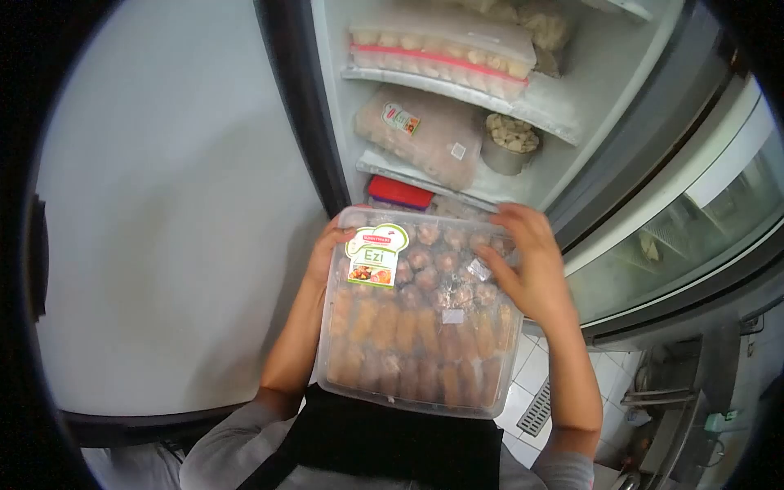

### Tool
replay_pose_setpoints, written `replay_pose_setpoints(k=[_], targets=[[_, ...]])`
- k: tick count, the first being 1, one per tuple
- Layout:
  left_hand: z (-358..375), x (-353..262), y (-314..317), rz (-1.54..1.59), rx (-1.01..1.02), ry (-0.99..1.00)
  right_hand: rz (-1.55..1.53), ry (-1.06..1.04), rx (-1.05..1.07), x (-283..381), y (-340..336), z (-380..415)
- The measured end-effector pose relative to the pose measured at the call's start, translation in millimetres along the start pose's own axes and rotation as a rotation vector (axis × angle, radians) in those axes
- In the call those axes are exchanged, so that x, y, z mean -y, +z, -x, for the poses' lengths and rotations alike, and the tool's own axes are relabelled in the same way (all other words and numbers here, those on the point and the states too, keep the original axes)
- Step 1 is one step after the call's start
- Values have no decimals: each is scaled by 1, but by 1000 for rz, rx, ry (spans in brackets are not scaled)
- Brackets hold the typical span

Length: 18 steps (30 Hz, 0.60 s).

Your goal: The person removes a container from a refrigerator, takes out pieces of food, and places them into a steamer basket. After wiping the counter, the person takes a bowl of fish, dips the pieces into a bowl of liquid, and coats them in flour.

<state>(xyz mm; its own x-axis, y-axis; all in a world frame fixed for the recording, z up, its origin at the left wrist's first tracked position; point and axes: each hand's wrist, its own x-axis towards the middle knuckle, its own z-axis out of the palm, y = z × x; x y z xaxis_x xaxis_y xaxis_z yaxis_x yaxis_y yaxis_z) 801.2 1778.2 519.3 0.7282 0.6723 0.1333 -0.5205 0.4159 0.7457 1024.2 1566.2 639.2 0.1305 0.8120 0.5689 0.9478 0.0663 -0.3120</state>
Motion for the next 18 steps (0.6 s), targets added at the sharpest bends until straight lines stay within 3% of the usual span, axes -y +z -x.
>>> replay_pose_setpoints(k=[1, 3, 4, 6, 9, 18], targets=[[0, -2, 7, -6, 7, -5, 82, -101, 22, 1, 8, -19], [-3, -5, 11, -22, 7, 7, -90, -85, 253, -4, 26, -51], [-5, -4, 11, -26, 11, 8, -91, -94, 244, -7, 37, -63], [-3, -2, 14, -28, -19, 19, -390, -29, 419, -11, 57, -83], [0, 0, 9, -51, -67, 63, -412, 90, 594, -3, 75, -102], [10, -7, 11, -47, -72, 123, -324, 80, 776, 10, 83, -127]])
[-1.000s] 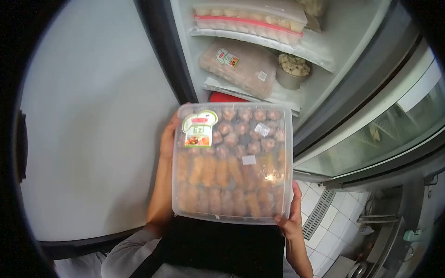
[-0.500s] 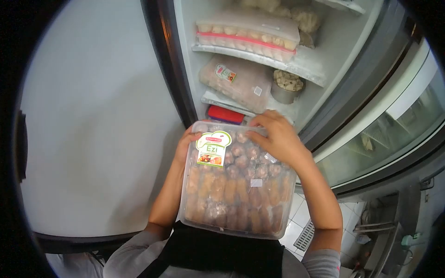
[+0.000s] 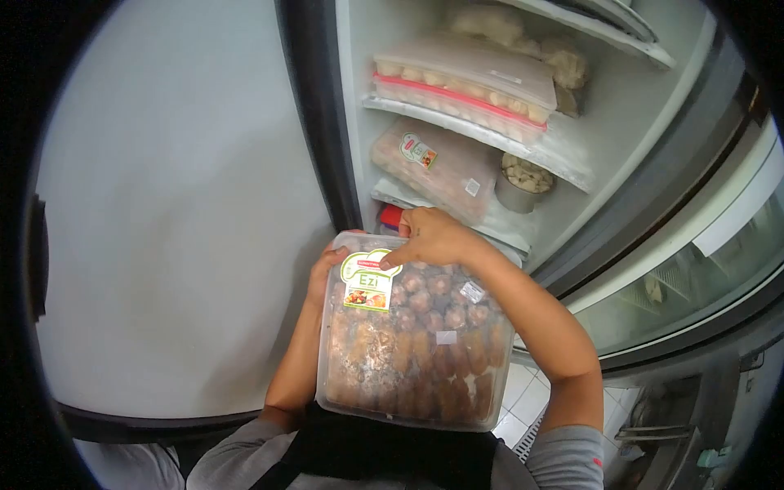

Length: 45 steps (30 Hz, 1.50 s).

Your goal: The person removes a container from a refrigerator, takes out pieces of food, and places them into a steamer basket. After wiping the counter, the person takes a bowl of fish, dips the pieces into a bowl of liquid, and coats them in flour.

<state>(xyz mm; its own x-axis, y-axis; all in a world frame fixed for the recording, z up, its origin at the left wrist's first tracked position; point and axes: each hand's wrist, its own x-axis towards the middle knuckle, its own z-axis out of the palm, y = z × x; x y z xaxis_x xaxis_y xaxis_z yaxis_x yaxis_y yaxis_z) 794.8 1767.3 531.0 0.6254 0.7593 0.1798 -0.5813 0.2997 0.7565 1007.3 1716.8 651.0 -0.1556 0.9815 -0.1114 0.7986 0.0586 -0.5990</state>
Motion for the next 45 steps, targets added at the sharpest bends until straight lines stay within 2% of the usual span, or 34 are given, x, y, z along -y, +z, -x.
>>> replay_pose_setpoints(k=[6, 11, 13, 14, 16, 17, 19, 20, 22, 23, 25, 26, 28, 29, 31, 32, 34, 38, 40, 43, 45], targets=[[-3, 4, 1, 115, -14, -15, -117, -15, 92, -6, -5, -2], [-5, 5, 0, 65, 7, 27, -127, -40, 132, -4, -16, 2], [0, 5, -8, 20, 30, 41, -366, 37, 197, -15, -33, 3], [5, 5, -11, 23, -9, 44, -368, 39, 189, -30, -38, 3], [15, -1, -18, 27, -34, 56, -767, 419, 31, -77, -38, -5], [22, -4, -24, 15, -60, 89, -762, 418, 25, -102, -26, -6], [28, -10, -32, 23, -91, 129, -1301, 487, 62, -153, 16, -2], [30, -13, -29, 16, -108, 130, -1280, 490, 71, -168, 35, -9], [31, -17, -36, -31, -122, 102, -1803, 185, -313, -177, 78, -28], [32, -18, -33, -27, -132, 99, -1802, 197, -306, -175, 88, -38], [32, -27, -22, -110, -158, 91, -2164, -150, -489, -166, 97, -65], [35, -30, -22, -113, -142, 76, -2179, -140, -481, -165, 100, -74], [40, -31, -24, -139, -160, 67, -2256, -301, -652, -161, 102, -90], [42, -32, -25, -147, -159, 67, -2270, -292, -649, -160, 98, -98], [46, -34, -18, -179, -209, 36, -2329, -468, -608, -157, 94, -105], [47, -35, -16, -203, -239, 22, -2336, -459, -603, -154, 91, -110], [54, -31, -25, -217, -280, -3, -2294, -408, -736, -151, 91, -124], [60, -25, -29, -244, -339, 5, -2500, -259, -680, -166, 80, -134], [59, -18, -40, -218, -343, 39, -2695, -69, -594, -167, 72, -131], [62, -4, -52, -115, -426, 50, -2602, -150, -602, -165, 66, -128], [67, -2, -52, -45, -452, -34, -2605, -111, -599, -164, 59, -120]])
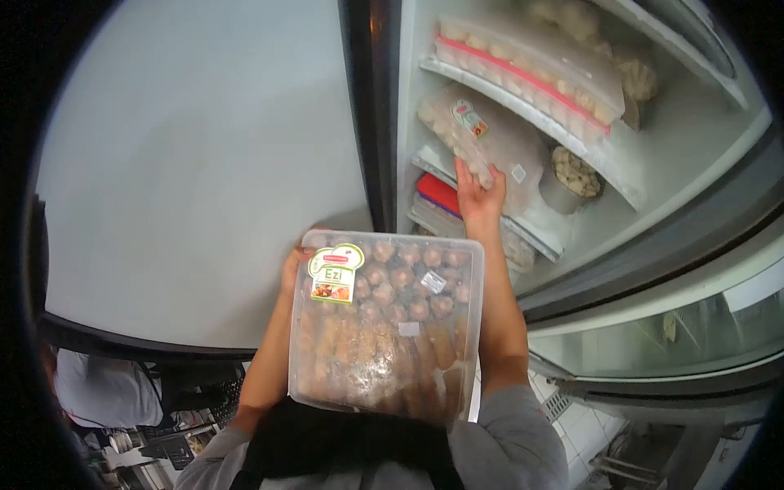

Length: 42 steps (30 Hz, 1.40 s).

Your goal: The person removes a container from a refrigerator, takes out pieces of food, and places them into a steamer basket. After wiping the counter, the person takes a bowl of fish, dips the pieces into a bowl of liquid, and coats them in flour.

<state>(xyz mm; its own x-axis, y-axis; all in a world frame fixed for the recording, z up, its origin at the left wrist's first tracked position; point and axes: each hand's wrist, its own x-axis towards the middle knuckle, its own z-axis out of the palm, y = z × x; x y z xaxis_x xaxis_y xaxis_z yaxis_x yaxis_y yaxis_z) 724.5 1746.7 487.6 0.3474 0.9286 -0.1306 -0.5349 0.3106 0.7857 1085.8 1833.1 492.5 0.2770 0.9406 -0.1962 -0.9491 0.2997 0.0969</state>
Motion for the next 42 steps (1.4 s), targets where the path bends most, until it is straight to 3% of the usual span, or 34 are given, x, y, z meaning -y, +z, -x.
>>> replay_pose_setpoints(k=[4, 11, 17, 23, 26, 32, 35, 39, 42], targets=[[3, 12, -22, 16, 2, 2, 67, -12, -2, 7, 17, 16], [11, 20, -33, -81, -311, -204, 45, -7, -143, 24, 20, 58], [28, 38, -49, 4, -380, -274, 346, 10, -234, 42, 5, 108], [31, 54, -74, 60, -410, -304, 627, -41, -132, 54, 14, 157], [25, 55, -86, 70, -395, -326, 582, -49, -133, 53, 28, 181], [29, 25, -30, 110, -319, -220, 669, 8, -29, 47, 64, 237], [23, 23, -33, 91, -267, -210, 635, 48, 62, 40, 86, 262], [15, 13, 9, 219, -184, -252, 591, -12, 122, 8, 116, 289], [7, 20, -5, 229, -66, -247, 624, -35, 215, -14, 139, 297]])
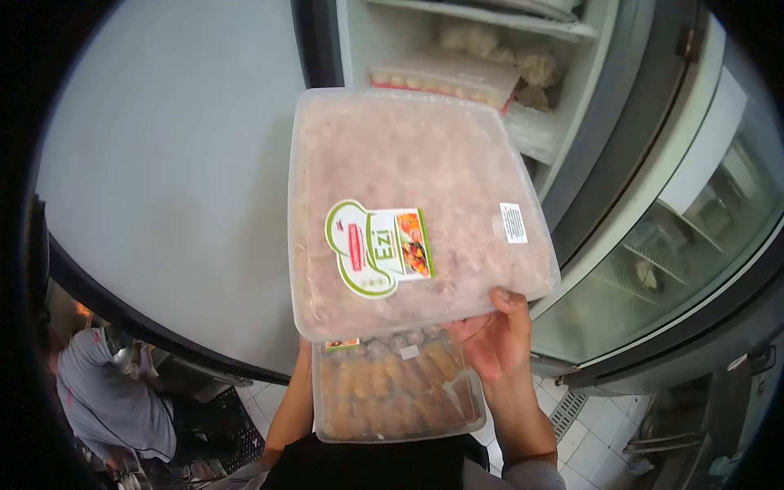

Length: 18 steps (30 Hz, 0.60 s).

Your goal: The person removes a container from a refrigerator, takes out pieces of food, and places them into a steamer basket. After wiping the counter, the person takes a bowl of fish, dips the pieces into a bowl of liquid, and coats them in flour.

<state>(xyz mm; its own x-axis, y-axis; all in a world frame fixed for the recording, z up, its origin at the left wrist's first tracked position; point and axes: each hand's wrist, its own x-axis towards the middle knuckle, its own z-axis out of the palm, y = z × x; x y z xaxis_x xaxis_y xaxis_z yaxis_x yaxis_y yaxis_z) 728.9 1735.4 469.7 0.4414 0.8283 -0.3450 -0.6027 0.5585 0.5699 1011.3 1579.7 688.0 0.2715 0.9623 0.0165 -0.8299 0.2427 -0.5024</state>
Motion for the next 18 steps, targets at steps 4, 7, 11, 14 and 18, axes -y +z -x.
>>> replay_pose_setpoints(k=[4, 7, 11, 14, 18], targets=[[-12, -2, -11, 1, 112, -20, 85, -93, 148, 9, 30, -27], [-11, -4, 0, -38, 96, 38, 108, -175, 166, 12, 50, -64], [-6, -10, 17, 37, 205, -41, 64, -254, 117, 19, 72, -119], [-5, -10, 20, 25, 171, -30, 119, -285, 51, 25, 81, -169], [-12, -1, -5, -148, 67, 89, 426, -28, 237, 55, 81, -211]])
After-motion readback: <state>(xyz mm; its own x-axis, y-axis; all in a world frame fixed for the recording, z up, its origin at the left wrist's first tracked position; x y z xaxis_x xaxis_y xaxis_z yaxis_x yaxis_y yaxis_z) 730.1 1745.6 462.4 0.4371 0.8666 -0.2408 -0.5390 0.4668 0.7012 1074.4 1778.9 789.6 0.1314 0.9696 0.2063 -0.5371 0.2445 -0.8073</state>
